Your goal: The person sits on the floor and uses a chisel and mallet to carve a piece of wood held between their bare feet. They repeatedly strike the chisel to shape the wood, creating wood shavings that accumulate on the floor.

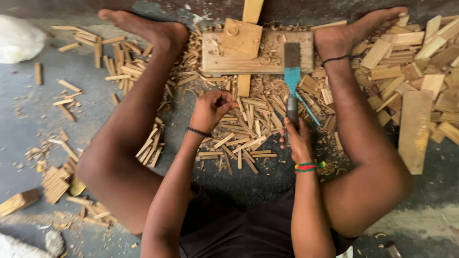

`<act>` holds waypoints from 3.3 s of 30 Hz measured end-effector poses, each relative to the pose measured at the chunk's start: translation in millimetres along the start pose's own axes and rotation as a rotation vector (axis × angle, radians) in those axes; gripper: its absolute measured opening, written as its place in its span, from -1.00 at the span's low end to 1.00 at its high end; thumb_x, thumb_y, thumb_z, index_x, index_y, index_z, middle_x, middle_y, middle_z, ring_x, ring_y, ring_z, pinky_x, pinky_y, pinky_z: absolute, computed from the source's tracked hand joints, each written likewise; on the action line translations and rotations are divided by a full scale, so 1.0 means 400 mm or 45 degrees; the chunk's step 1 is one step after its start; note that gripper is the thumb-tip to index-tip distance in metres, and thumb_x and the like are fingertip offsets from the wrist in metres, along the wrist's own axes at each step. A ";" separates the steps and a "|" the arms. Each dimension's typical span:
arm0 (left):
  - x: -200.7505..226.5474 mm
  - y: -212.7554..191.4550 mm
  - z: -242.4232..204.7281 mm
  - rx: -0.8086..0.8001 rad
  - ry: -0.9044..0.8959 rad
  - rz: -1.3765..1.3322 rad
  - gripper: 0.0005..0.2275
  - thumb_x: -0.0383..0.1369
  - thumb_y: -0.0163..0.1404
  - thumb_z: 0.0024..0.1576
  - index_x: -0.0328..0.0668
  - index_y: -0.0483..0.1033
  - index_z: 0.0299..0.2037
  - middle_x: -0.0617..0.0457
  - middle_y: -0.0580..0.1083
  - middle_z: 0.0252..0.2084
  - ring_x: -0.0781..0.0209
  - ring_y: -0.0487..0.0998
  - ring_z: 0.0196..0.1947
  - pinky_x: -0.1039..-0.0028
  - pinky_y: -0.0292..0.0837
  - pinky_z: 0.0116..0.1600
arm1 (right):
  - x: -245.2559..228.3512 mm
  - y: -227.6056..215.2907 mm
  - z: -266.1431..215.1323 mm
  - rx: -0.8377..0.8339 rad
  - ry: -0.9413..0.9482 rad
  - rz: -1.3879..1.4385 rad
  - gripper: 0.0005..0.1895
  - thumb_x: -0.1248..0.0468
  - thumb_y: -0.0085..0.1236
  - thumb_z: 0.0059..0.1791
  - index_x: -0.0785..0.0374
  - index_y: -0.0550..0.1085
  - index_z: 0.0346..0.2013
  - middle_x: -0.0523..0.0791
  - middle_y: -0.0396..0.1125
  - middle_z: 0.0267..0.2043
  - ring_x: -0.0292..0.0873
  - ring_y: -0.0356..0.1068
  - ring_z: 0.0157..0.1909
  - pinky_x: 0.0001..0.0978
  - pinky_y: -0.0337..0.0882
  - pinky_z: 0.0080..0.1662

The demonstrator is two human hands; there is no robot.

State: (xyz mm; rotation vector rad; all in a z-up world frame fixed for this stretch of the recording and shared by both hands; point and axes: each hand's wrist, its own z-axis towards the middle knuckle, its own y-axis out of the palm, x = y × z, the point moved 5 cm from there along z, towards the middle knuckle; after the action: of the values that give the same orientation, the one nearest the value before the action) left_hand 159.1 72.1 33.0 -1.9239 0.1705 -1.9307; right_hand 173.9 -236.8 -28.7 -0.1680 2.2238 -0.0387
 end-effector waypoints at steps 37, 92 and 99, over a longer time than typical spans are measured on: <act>-0.121 0.096 0.350 0.135 0.560 0.896 -0.55 -0.02 0.11 0.24 -0.06 0.42 0.23 -0.09 0.33 0.29 -0.09 0.31 0.30 0.11 0.28 0.30 | 0.015 0.039 0.068 0.161 0.034 0.016 -0.71 0.15 0.15 0.05 0.27 0.41 -0.05 -0.14 0.33 -0.47 -0.29 0.33 -0.60 -0.44 0.31 -0.62; 0.195 0.255 0.265 -0.148 0.908 0.162 -0.39 0.25 -0.02 0.15 -0.08 0.50 0.16 -0.09 0.56 0.04 -0.02 0.53 0.08 0.14 0.40 0.21 | -0.123 0.039 -0.159 -0.084 -0.084 0.172 -0.19 0.31 0.04 0.03 -0.08 0.00 0.55 -0.08 0.34 -0.37 -0.30 0.30 -0.59 -0.47 0.30 -0.64; 0.213 0.371 0.219 -0.468 0.906 0.163 -0.60 0.07 0.02 0.21 -0.07 0.67 -0.35 0.02 0.61 -0.43 0.05 0.59 -0.46 0.22 0.54 -0.21 | -0.130 0.036 -0.216 -0.131 -0.103 0.037 -0.29 0.27 -0.02 0.06 -0.02 0.09 0.52 -0.07 0.33 -0.41 -0.30 0.27 -0.63 -0.46 0.29 -0.65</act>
State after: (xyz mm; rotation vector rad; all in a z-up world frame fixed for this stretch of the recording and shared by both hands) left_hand 277.3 -76.9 61.3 -1.2725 0.8747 -2.5366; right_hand 135.3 -218.4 63.8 -0.1904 2.1479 0.0970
